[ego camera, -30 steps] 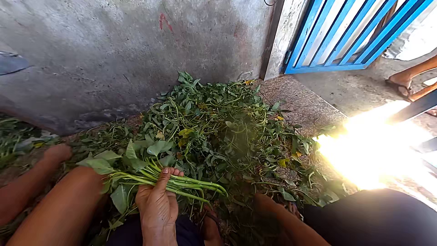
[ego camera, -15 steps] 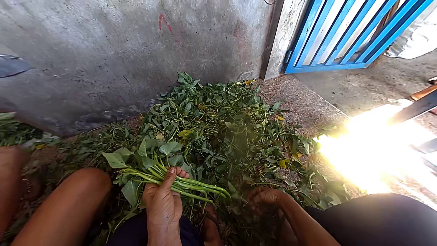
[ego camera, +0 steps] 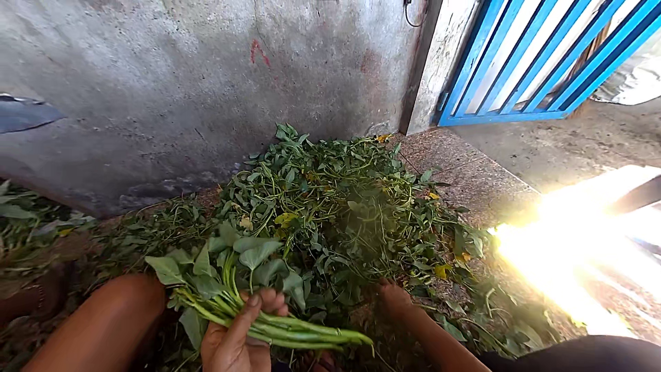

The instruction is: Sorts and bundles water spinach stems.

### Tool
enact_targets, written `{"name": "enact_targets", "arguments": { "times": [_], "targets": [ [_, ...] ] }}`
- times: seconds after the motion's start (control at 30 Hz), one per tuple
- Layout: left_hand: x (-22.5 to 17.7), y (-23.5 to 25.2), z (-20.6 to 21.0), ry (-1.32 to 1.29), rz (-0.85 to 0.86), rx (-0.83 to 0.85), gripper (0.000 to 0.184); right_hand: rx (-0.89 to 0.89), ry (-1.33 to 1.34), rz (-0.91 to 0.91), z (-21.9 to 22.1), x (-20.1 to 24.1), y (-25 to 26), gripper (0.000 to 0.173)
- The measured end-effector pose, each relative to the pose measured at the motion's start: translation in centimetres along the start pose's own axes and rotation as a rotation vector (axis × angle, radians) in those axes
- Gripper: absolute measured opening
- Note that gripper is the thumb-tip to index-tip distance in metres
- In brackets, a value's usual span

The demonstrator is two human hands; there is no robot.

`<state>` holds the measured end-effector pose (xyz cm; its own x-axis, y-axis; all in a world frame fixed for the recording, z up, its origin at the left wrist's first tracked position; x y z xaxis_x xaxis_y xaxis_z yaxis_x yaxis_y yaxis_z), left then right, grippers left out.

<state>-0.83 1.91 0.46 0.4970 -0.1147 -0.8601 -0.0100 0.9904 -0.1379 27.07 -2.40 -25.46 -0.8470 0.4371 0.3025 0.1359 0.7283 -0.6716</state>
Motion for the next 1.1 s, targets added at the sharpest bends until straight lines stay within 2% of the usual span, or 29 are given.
{"name": "enact_targets", "arguments": {
  "times": [0.07, 0.17, 0.27, 0.4, 0.5, 0.6, 0.73, 0.83, 0.9, 1.0, 1.1],
  "targets": [
    [0.0, 0.1, 0.2, -0.022, -0.056, 0.057, 0.023, -0.002, -0.051, -0.022, -0.4, 0.7, 1.7, 0.046],
    [0.6, 0.6, 0.0, -0.035, -0.088, 0.129, 0.027, 0.036, -0.088, 0.052, 0.0, 1.5, 3.9, 0.050],
    [1.4, 1.1, 0.0, -0.034, -0.086, 0.124, 0.026, 0.051, -0.130, 0.120, 1.2, 1.4, 5.1, 0.057],
    [2.0, 1.5, 0.0, -0.017, -0.099, 0.097, 0.022, -0.016, -0.162, 0.047, 2.5, 0.6, 5.2, 0.051],
    [2.3, 1.6, 0.1, 0.013, -0.119, 0.068, 0.025, -0.096, -0.025, 0.039, 1.4, 0.8, 3.4, 0.040],
    [2.7, 1.7, 0.9, 0.011, -0.149, -0.013, 0.021, -0.246, 0.174, 0.131, -1.3, 1.2, 0.9, 0.040],
    [3.7, 2.0, 1.4, 0.002, -0.199, -0.136, 0.014, -0.200, 0.270, 0.222, -3.6, 1.0, 0.0, 0.037],
    [3.6, 1.8, 1.7, -0.030, -0.230, -0.227, 0.011, -0.293, 0.389, 0.163, -4.9, 1.5, -1.0, 0.040],
    [3.1, 1.6, 1.8, -0.055, -0.202, -0.251, 0.010, -0.316, 0.416, 0.184, -5.2, 2.0, -1.4, 0.049],
    [2.4, 1.1, 1.5, -0.069, -0.149, -0.234, 0.012, -0.232, 0.247, 0.308, -4.8, 2.6, -1.9, 0.052],
    [2.3, 0.7, 1.3, -0.054, -0.135, -0.239, 0.011, 0.117, -0.005, 0.313, -2.9, 2.6, -2.1, 0.049]
  ]
}}
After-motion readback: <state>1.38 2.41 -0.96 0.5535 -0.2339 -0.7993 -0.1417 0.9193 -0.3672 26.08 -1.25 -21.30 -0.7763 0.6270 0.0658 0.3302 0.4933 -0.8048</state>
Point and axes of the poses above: each hand's wrist, its own y-axis towards the middle knuckle, its own z-axis out of the palm, x = y × z, the point moved 2 cm from there along y, towards the middle knuckle, and after that the axes turned 2 degrees about x, right-handed, at the moved point
